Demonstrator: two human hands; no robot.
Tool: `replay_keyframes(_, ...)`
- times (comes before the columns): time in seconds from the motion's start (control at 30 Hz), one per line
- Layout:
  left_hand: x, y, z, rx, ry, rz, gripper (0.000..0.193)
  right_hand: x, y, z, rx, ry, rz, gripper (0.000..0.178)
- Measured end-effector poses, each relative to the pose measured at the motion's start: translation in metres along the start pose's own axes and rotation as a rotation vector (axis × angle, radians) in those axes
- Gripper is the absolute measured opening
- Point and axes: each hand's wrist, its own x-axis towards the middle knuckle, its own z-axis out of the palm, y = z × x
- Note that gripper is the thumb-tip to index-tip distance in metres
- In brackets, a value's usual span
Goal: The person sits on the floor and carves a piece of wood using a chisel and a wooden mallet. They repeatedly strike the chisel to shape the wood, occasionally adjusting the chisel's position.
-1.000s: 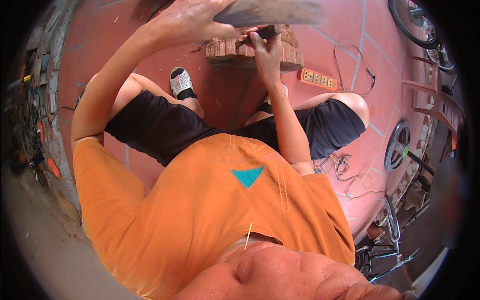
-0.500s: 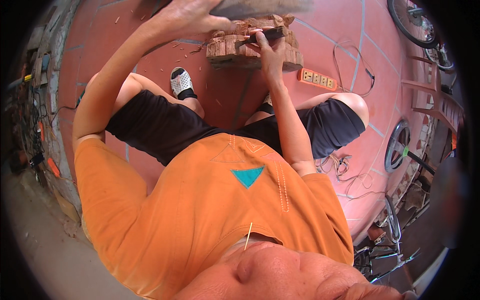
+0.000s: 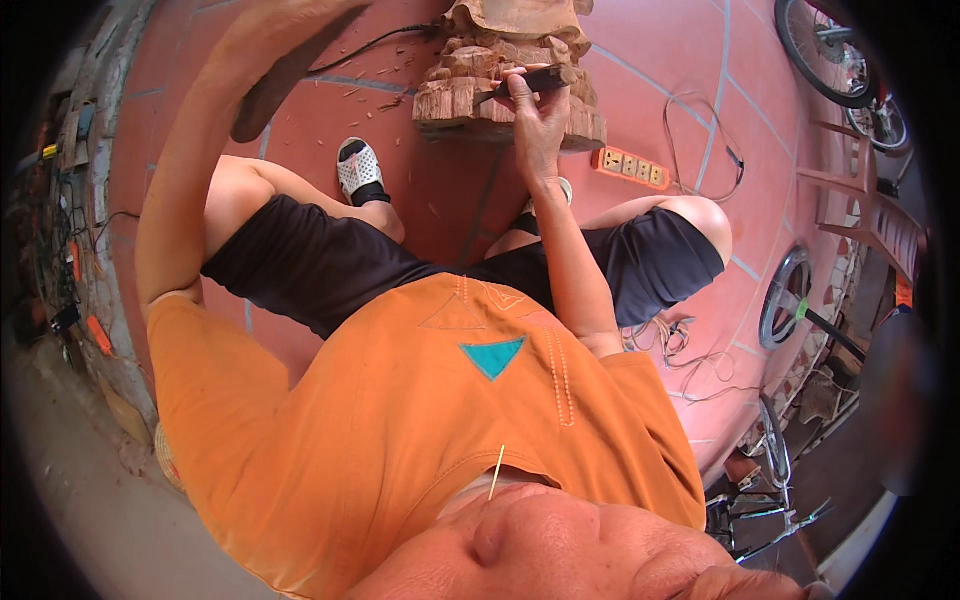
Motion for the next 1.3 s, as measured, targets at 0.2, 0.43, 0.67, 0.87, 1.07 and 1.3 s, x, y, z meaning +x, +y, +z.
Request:
replay_keyframes(0.2, 0.000, 0.011, -0.022, -0.465, 0.139, -0.208, 0.036, 0.005, 0.000, 0.004, -0.020, -0.021, -0.034, 0.020)
replay_keyframes(0.43, -0.006, -0.021, -0.012, -0.689, 0.205, -0.552, 0.028, 0.012, -0.003, -0.006, 0.151, 0.104, 0.188, 0.023)
replay_keyframes(0.67, 0.012, -0.021, -0.009, -0.709, 0.195, -0.545, 0.027, 0.015, 0.006, -0.004, 0.302, 0.127, 0.328, 0.023)
replay_keyframes(0.87, 0.008, -0.013, -0.004, -0.713, 0.204, -0.603, 0.025, 0.024, -0.012, -0.004, 0.382, 0.051, 0.251, 0.021)
replay_keyframes(1.07, -0.004, -0.030, -0.012, -0.683, 0.130, -0.569, 0.023, 0.037, -0.036, -0.008, -0.478, -0.177, 0.073, 0.024)
replay_keyframes(1.3, -0.005, -0.017, -0.016, -0.718, 0.141, -0.549, 0.023, 0.036, -0.009, 0.007, -1.293, -0.485, -0.131, 0.035)
